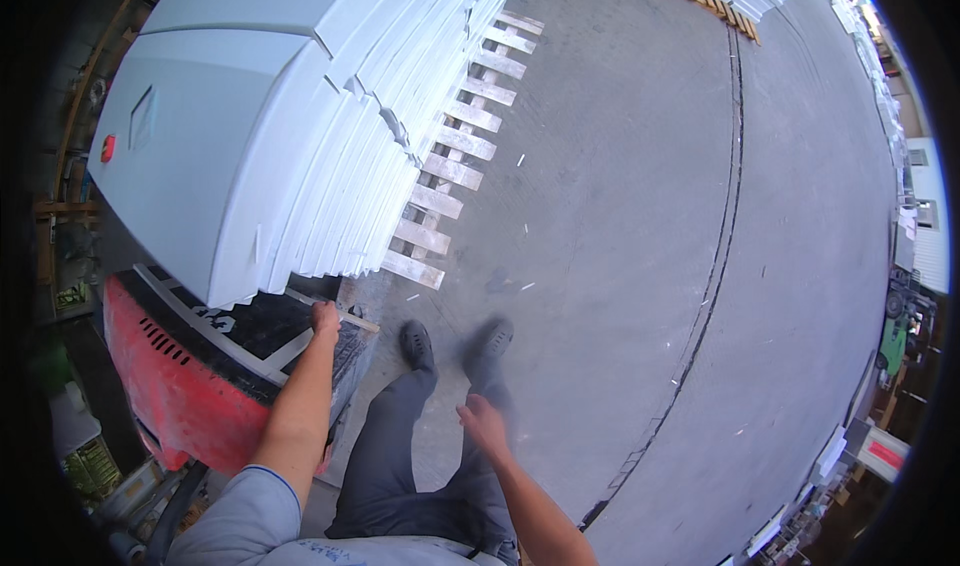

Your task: The person operates a red electric pallet jack to move stacks of white foam boards on wooden pallets within a warehouse. They reposition a wooden pallet by hand and continue moving the loaded pallet jack to a new location.

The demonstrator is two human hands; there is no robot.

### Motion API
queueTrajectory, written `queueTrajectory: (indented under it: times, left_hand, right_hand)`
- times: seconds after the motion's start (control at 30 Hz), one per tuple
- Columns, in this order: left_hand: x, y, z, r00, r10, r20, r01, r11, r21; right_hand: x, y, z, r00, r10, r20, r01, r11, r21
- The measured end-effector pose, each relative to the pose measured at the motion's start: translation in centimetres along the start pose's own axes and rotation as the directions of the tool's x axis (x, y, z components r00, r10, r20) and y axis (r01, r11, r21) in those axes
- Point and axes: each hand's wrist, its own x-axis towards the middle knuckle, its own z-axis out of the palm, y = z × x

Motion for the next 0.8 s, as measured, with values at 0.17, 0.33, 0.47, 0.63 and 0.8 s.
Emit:
queueTrajectory:
  times: [0.17,0.33,0.47,0.63,0.8]
  left_hand:
    - [13.3,-2.6,1.5,0.935,0.286,-0.211,-0.224,0.934,0.277]
    - [19.9,-2.9,-0.4,0.915,0.262,-0.306,-0.132,0.913,0.387]
    - [22.9,-2.5,-1.7,0.9,0.286,-0.33,-0.121,0.89,0.439]
    - [26.0,-4.0,-2.4,0.891,0.3,-0.341,-0.113,0.874,0.474]
    - [29.0,-5.2,-2.9,0.886,0.314,-0.342,-0.114,0.861,0.497]
  right_hand:
    - [16.2,1.0,1.4,0.995,-0.07,0.077,0.1,0.858,-0.503]
    - [30.9,2.7,3.0,0.969,-0.017,0.245,0.201,0.627,-0.753]
    - [39.2,3.2,5.3,0.933,-0.25,0.259,0.358,0.57,-0.74]
    - [47.0,2.5,9.4,0.771,-0.607,0.194,0.529,0.44,-0.725]
    - [51.8,3.1,12.4,0.697,-0.672,0.249,0.582,0.329,-0.744]
